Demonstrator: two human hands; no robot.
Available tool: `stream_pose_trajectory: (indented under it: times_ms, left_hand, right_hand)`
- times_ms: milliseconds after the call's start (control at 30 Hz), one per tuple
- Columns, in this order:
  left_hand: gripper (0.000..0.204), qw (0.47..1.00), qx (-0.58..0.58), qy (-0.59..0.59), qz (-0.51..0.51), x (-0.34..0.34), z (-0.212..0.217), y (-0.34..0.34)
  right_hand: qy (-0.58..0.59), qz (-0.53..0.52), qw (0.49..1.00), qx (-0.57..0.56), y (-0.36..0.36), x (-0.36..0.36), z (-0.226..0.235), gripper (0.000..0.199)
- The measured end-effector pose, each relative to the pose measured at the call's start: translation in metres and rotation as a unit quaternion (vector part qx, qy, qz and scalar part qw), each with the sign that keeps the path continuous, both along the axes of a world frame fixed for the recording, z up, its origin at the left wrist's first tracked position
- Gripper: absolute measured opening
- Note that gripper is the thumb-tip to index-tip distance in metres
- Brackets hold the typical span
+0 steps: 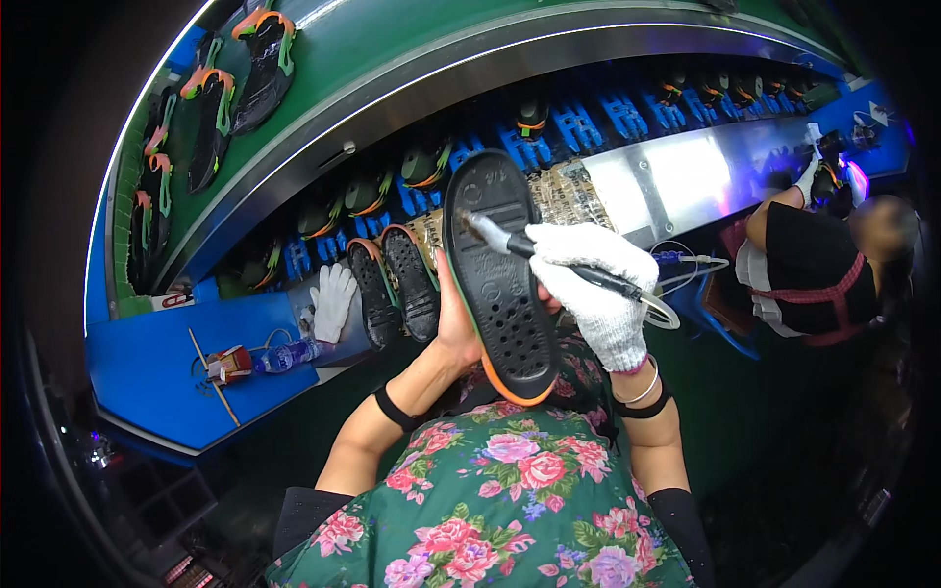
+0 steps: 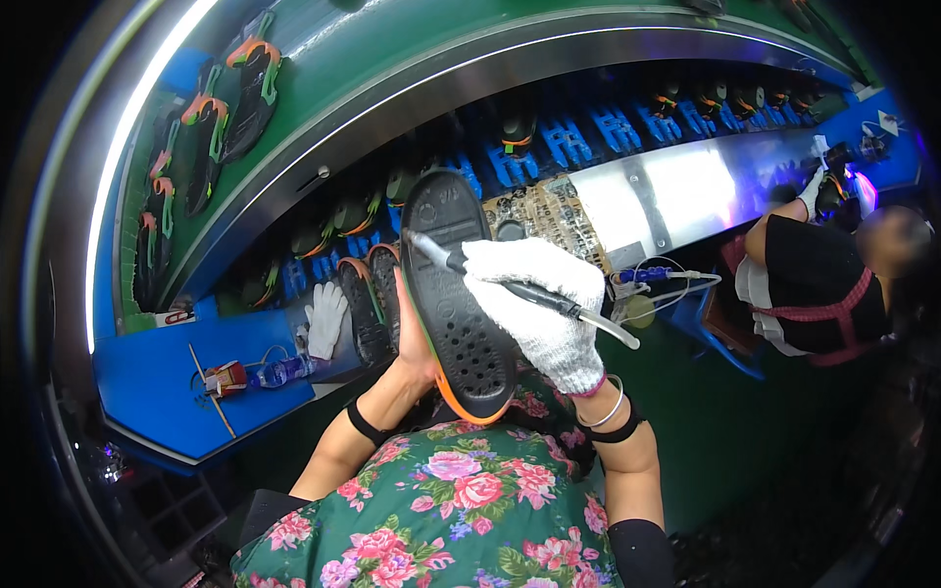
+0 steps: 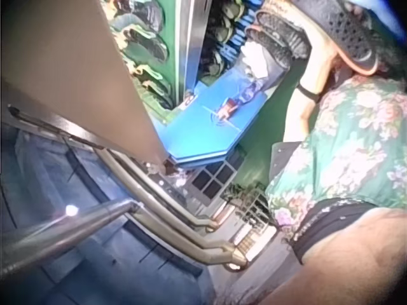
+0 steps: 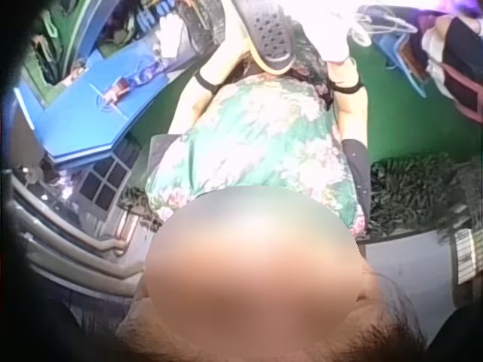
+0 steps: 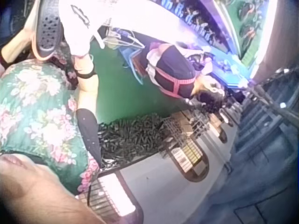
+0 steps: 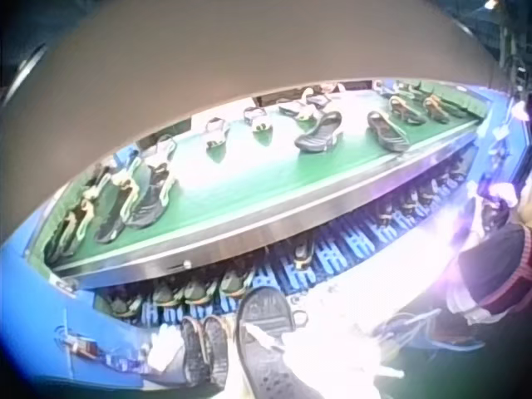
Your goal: Apply white adhesive or primer to the bottom of shoe soles using a brush.
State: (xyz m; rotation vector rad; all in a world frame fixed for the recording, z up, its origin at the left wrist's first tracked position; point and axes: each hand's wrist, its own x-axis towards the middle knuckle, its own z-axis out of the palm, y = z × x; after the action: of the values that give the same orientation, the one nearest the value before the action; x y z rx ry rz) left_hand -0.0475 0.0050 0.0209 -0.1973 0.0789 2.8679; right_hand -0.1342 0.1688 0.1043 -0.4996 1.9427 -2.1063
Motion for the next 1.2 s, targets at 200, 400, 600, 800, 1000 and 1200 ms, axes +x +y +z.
stream_pose_trajectory:
  times_ms: [200, 400, 600, 800, 1000, 1200]
  left_hand:
    - [0.1, 0.993, -0.058, -0.049, 0.091, -0.011, 0.011, 0.005]
    - [0.103, 0.965, -0.235, -0.061, 0.098, -0.008, 0.008, 0.025]
    - [0.114, 0.989, 0.084, 0.075, 0.093, 0.003, -0.039, 0.013]
    - [0.101, 0.953, -0.268, -0.08, 0.118, 0.003, -0.005, 0.01]
    - [0.108, 0.988, 0.069, 0.049, 0.132, 0.006, -0.044, -0.005]
    - [0.104, 0.982, -0.115, 0.021, 0.15, -0.004, -0.031, -0.011]
  right_hand:
    - [0.362, -0.056, 0.927, 0.083, -0.018, -0.021, 0.014, 0.026]
    - [0.488, -0.089, 0.856, 0.147, -0.029, -0.024, 0.012, 0.035]
    - [0.374, 0.062, 0.921, 0.089, -0.015, 0.003, 0.008, 0.036]
    - [0.331, -0.056, 0.938, 0.092, -0.023, 0.004, 0.016, 0.027]
    - [0.347, 0.015, 0.935, 0.07, -0.032, 0.017, 0.011, 0.033]
    - [0.389, 0.017, 0.916, 0.098, -0.034, 0.02, 0.008, 0.037]
